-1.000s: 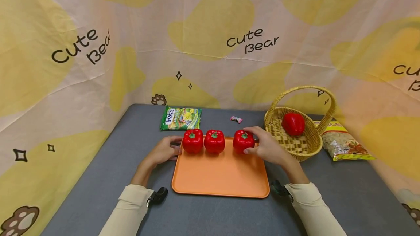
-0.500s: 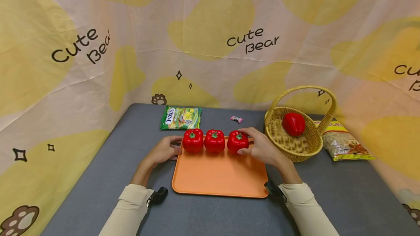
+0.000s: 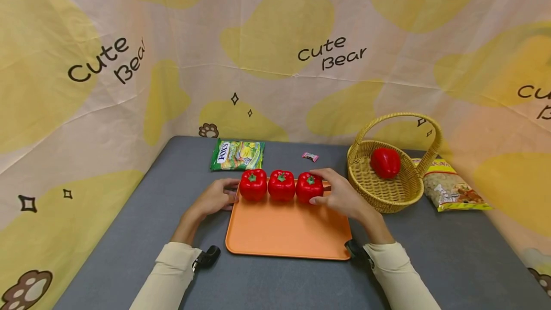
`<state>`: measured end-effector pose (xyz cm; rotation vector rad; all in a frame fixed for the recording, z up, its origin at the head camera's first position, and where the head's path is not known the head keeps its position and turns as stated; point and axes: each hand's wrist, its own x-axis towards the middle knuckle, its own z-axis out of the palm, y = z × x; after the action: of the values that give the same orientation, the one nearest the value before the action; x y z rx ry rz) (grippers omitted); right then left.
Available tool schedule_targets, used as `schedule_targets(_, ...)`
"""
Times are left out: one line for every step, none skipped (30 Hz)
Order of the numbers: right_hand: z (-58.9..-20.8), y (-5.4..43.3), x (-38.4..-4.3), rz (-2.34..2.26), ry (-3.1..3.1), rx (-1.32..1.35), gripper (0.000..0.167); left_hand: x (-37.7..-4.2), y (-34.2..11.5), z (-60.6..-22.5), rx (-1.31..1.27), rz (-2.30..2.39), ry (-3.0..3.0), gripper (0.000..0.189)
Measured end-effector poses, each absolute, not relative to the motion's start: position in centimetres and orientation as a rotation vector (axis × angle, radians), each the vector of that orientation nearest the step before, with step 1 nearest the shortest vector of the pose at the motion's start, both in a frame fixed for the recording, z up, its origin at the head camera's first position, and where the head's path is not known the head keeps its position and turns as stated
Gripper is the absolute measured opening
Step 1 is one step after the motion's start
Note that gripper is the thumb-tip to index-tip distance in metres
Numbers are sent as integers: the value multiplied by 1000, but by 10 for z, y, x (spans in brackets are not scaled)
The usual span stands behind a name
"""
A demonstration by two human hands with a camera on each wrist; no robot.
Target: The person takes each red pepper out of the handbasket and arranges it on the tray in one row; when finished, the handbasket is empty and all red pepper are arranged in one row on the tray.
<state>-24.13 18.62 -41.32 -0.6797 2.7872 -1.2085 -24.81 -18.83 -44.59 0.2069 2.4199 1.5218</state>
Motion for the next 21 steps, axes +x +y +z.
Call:
schedule_targets(-413, 186, -241, -1208, 2786, -679, 75, -248, -188, -446, 208, 1523, 2417, 51)
schedule_targets(-413, 187, -241, -1208, 2786, -678, 75, -248, -188, -445, 207, 1525, 2415, 51)
schedule_targets(-413, 187, -240, -1203, 2792, -674, 75, -248, -188, -445, 207, 1525, 2414, 51)
schedule_targets(-413, 187, -240, -1198, 2798, -672, 75, -248, -188, -445, 205, 1525, 2414, 51)
schedule_targets(-413, 187, -240, -1195, 2802, -668, 75, -248, -188, -445, 204, 1526, 2413, 51)
schedule_targets(-413, 188, -240, -1190, 2809, -665, 75, -248, -188, -445, 203, 1528, 2411, 51)
schedule_targets(-414, 188, -240, -1187, 2814, -663, 75, -248, -188, -445, 203, 1528, 2412, 51)
schedule_targets(-414, 188, -240, -1188, 2818, -658, 75, -248, -188, -445, 201, 1529, 2412, 51)
schedule_targets(-413, 188, -240, -1190, 2820, -650, 74, -248, -188, -445, 199, 1531, 2411, 51)
schedule_targets(-413, 189, -240, -1201, 2813, -649, 74, -248, -188, -446, 198, 1531, 2412, 51)
schedule_targets(-413, 189, -239, -1210, 2807, -648, 74, -248, -188, -446, 196, 1529, 2413, 51)
schedule_targets(-413, 189, -239, -1219, 2801, -655, 73, -248, -188, -446, 194, 1526, 2415, 51)
schedule_targets(-413, 190, -239, -1229, 2793, -662, 72, -248, -188, -446, 192, 1522, 2418, 51)
schedule_targets(-413, 190, -239, -1240, 2786, -663, 72, -248, -188, -447, 192, 1520, 2418, 52)
schedule_targets(-414, 190, -239, -1248, 2780, -666, 71, -248, -188, -447, 190, 1517, 2421, 52)
schedule_targets(-414, 190, -239, -1256, 2773, -671, 71, -248, -188, -447, 189, 1514, 2424, 52)
schedule_targets(-414, 190, -240, -1257, 2773, -674, 70, -248, -188, -447, 187, 1514, 2425, 52)
schedule_targets(-414, 191, -240, -1258, 2774, -676, 70, -248, -188, -447, 187, 1515, 2426, 52)
schedule_targets(-414, 191, -240, -1259, 2774, -676, 70, -248, -188, -447, 189, 1516, 2425, 52)
schedule_targets(-414, 191, -240, -1260, 2773, -673, 70, -248, -188, -447, 190, 1519, 2423, 52)
schedule_targets(-414, 191, -240, -1258, 2774, -675, 71, -248, -188, -446, 189, 1521, 2422, 51)
